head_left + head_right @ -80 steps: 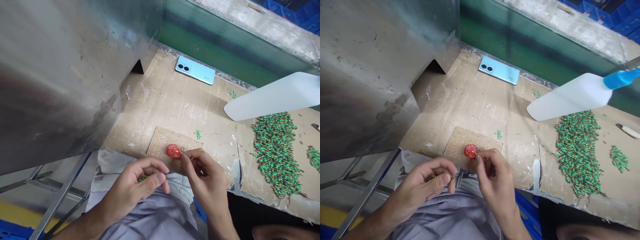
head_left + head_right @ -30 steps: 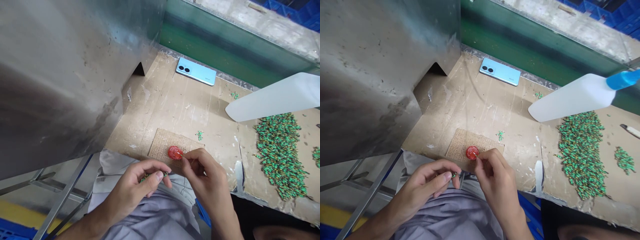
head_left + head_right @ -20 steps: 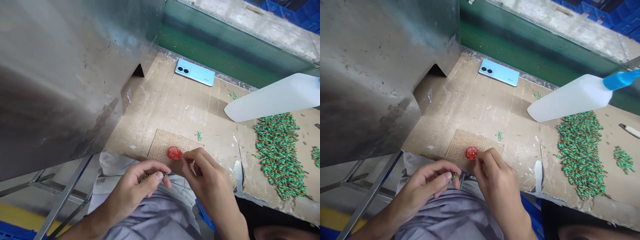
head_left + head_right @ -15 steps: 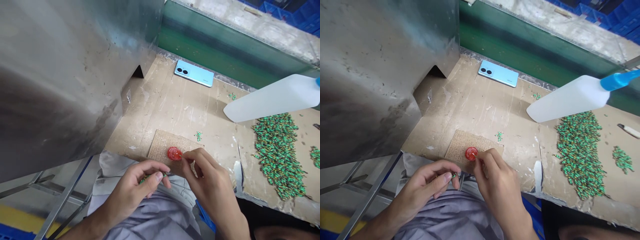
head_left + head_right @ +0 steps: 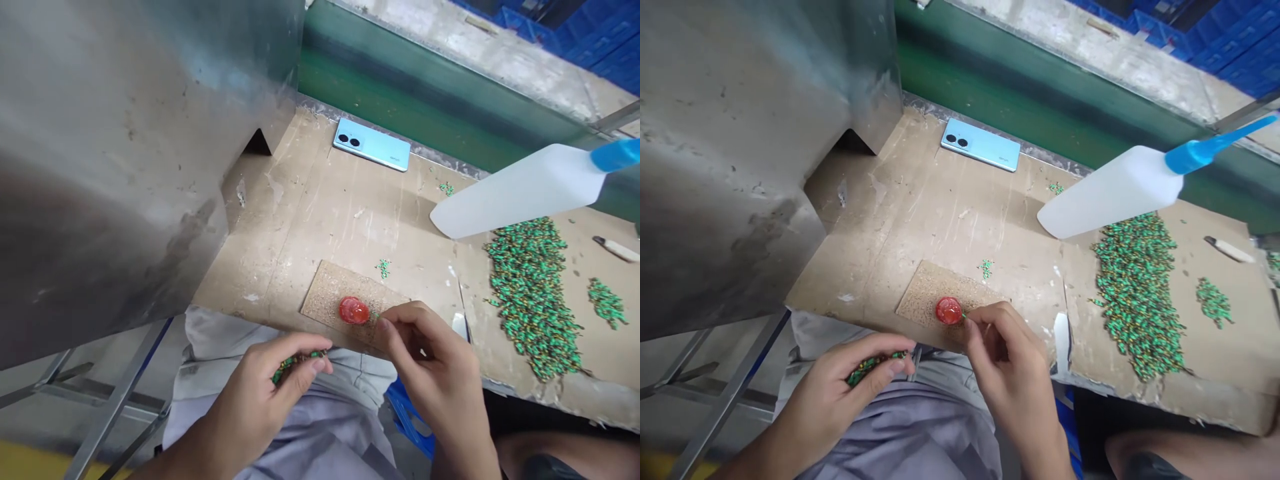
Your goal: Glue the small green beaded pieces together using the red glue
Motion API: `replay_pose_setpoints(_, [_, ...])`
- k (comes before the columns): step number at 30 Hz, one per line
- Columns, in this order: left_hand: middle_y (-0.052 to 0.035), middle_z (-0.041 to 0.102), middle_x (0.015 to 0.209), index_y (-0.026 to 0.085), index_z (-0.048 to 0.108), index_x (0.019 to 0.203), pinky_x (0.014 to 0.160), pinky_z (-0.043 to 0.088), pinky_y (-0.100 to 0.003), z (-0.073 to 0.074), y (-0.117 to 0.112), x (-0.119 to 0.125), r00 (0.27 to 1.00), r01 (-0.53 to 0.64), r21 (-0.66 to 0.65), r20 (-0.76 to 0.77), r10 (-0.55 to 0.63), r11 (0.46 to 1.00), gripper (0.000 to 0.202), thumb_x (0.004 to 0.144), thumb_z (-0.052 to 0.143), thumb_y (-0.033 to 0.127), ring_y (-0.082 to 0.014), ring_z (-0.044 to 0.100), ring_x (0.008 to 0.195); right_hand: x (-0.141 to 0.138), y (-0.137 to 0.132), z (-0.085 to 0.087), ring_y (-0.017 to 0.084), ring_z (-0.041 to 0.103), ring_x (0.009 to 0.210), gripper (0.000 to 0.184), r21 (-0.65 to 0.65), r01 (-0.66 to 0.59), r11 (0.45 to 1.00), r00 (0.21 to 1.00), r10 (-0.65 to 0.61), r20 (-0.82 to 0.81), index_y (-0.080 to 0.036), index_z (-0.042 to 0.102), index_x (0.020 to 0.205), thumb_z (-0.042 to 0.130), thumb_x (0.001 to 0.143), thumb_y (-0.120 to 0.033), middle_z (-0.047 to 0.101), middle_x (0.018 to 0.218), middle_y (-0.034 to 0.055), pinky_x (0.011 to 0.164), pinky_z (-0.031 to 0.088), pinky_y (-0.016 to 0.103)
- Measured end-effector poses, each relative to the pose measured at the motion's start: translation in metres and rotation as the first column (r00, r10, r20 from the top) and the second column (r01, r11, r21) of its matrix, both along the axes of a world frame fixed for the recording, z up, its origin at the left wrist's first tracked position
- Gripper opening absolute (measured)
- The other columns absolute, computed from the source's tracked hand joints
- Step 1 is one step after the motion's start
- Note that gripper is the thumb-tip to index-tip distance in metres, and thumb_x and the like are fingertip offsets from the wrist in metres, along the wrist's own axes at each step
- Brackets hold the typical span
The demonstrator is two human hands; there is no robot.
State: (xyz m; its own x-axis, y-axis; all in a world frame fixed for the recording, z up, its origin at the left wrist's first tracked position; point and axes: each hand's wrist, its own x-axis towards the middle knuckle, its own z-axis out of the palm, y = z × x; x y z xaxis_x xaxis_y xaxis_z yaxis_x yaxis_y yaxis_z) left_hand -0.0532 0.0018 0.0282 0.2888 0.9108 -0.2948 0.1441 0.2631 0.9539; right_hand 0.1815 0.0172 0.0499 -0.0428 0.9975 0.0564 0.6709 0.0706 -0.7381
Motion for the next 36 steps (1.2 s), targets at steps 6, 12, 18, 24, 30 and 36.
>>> replay_pose_setpoints(6, [0.0057,0.087,0.098,0.026,0.078,0.110,0.082,0.062,-0.010,-0.008,0.004,0.004,0.976,-0.100,0.388,-0.141,0.166,0.916,0.021,0.101,0.063,0.014,-0.0100,0.083,0.088,0.033,-0.014,-0.006,0.010,0.052,0.057,0.012,0.050,0.086,0.995,0.984,-0.093,0.150,-0.022,0.065,0.094,0.060,0.105,-0.024,0.059,0.078,-0.0031,0.053,0.042,0.025])
replay_pose_setpoints(12, [-0.0029,0.087,0.100,0.017,0.078,0.109,0.087,0.062,-0.014,-0.016,0.017,0.003,0.917,-0.010,0.583,-0.320,0.241,0.813,0.021,0.108,0.057,0.023,-0.0141,0.084,0.088,0.043,-0.027,-0.024,0.013,0.055,0.062,0.014,0.021,0.095,0.995,0.979,-0.097,0.181,-0.023,0.064,0.091,0.059,0.104,-0.023,0.060,0.078,-0.0024,0.057,0.045,0.026])
replay_pose_setpoints(18, [-0.0050,0.087,0.102,0.014,0.077,0.111,0.089,0.062,-0.017,-0.019,0.020,0.004,0.890,0.098,0.642,-0.399,0.221,0.761,0.028,0.112,0.053,0.028,-0.0157,0.084,0.090,0.039,-0.023,-0.028,0.013,0.056,0.064,0.013,0.013,0.103,0.995,0.977,-0.104,0.187,-0.022,0.063,0.089,0.060,0.101,-0.018,0.060,0.079,-0.0023,0.060,0.046,0.026])
replay_pose_setpoints(24, [-0.0045,0.087,0.104,0.014,0.076,0.113,0.089,0.062,-0.017,-0.023,0.018,0.003,0.877,0.135,0.650,-0.430,0.215,0.748,0.029,0.113,0.051,0.029,-0.0153,0.084,0.090,0.039,-0.020,-0.026,0.013,0.055,0.063,0.015,-0.024,0.094,0.995,0.980,-0.088,0.180,-0.022,0.061,0.085,0.059,0.100,-0.020,0.058,0.075,-0.0025,0.060,0.044,0.027])
replay_pose_setpoints(30, [-0.0048,0.087,0.104,0.013,0.076,0.113,0.089,0.062,-0.016,-0.023,0.017,0.003,0.878,0.136,0.654,-0.428,0.216,0.745,0.030,0.113,0.051,0.029,-0.0151,0.085,0.089,0.039,-0.018,-0.026,0.013,0.054,0.062,0.015,-0.058,0.125,0.990,0.978,-0.114,0.175,-0.022,0.062,0.083,0.060,0.098,-0.021,0.058,0.074,-0.0020,0.060,0.044,0.028])
replay_pose_setpoints(36, [-0.0057,0.088,0.103,0.014,0.077,0.113,0.085,0.065,-0.018,-0.022,0.016,0.001,0.877,0.143,0.645,-0.434,0.206,0.751,0.029,0.112,0.052,0.027,-0.0166,0.085,0.084,0.041,-0.023,-0.026,0.014,0.060,0.060,0.019,-0.091,0.202,0.975,0.974,-0.191,0.119,-0.021,0.064,0.086,0.058,0.101,-0.031,0.063,0.072,-0.0010,0.057,0.051,0.026])
